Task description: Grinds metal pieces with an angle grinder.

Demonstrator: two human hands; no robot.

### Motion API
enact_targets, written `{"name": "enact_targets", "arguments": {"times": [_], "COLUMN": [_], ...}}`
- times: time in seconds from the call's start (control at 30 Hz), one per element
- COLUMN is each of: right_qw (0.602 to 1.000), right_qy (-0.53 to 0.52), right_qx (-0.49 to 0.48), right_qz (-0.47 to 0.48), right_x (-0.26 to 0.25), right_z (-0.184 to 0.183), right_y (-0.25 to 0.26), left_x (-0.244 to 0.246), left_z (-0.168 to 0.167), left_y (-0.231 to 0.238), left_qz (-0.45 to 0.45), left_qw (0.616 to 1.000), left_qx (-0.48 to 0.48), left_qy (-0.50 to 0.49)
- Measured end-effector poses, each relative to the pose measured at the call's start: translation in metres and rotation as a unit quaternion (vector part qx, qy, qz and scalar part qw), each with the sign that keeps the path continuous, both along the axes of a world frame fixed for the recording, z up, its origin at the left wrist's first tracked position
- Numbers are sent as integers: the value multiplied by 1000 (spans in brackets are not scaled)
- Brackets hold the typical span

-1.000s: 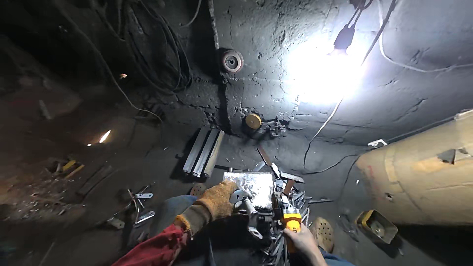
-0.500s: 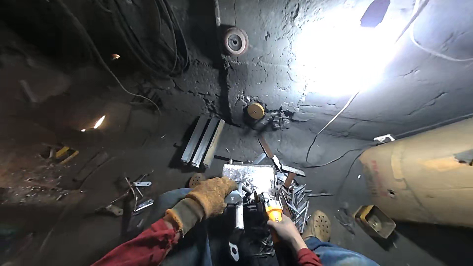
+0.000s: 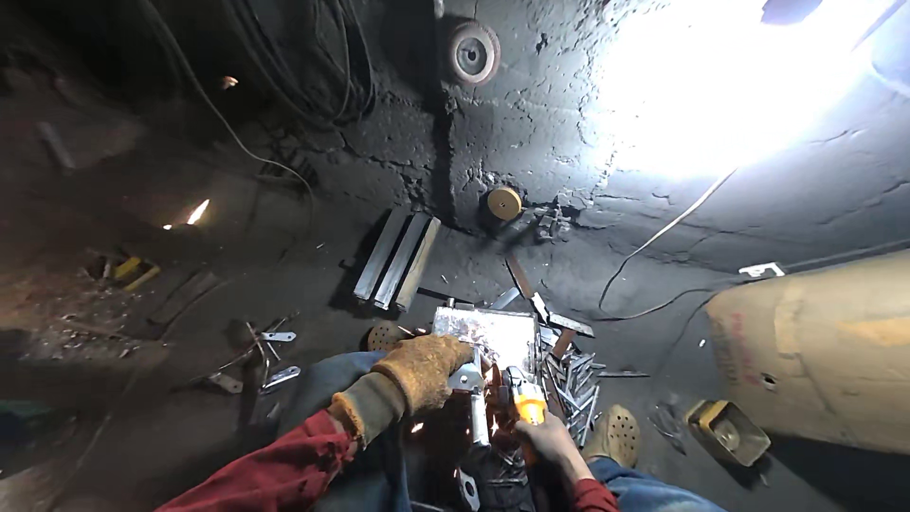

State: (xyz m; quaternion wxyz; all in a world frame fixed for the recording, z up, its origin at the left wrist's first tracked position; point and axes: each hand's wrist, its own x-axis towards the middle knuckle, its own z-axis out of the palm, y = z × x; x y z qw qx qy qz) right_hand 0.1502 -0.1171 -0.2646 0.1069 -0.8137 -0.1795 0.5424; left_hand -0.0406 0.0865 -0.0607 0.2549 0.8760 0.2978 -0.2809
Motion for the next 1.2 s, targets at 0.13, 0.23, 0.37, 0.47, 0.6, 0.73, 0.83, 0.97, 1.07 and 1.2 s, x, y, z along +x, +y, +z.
{"name": "enact_targets", "arguments": {"times": [0.13,0.23,0.37,0.47,0.6,0.73,0.83,0.97,1.07,1.2], "right_qw": [1000,1000,1000,1000,1000,1000,1000,1000,1000,1000], "right_qy": [2,0,2,4,7,9,7,8,8,-5], "right_qx": [-7,1,11,13,4,6,0,2,5,-16], "right_qz": [-3,-6,-21,-20,-21,-13,-9,-15,-15,0], "right_x": [1,0,-1,-2,-2,-2,-3,-5,-6,-7], "right_z": [2,1,2,3,2,5,9,14,17,16], "right_y": [5,4,2,0,1,2,4,6,9,11], "left_x": [3,6,9,10,12,10,9,6,6,2], "left_z": [0,0,-1,2,5,3,2,-2,1,-2], "left_y": [-1,1,6,8,11,12,13,15,14,15], "left_qz": [-7,-13,5,12,12,9,5,-8,-16,-27], "left_qw": [1000,1000,1000,1000,1000,1000,1000,1000,1000,1000], "left_qx": [-3,1,2,1,-8,-7,-9,-7,-7,-8], "left_qy": [-4,6,10,9,17,7,1,-8,-4,-4]}}
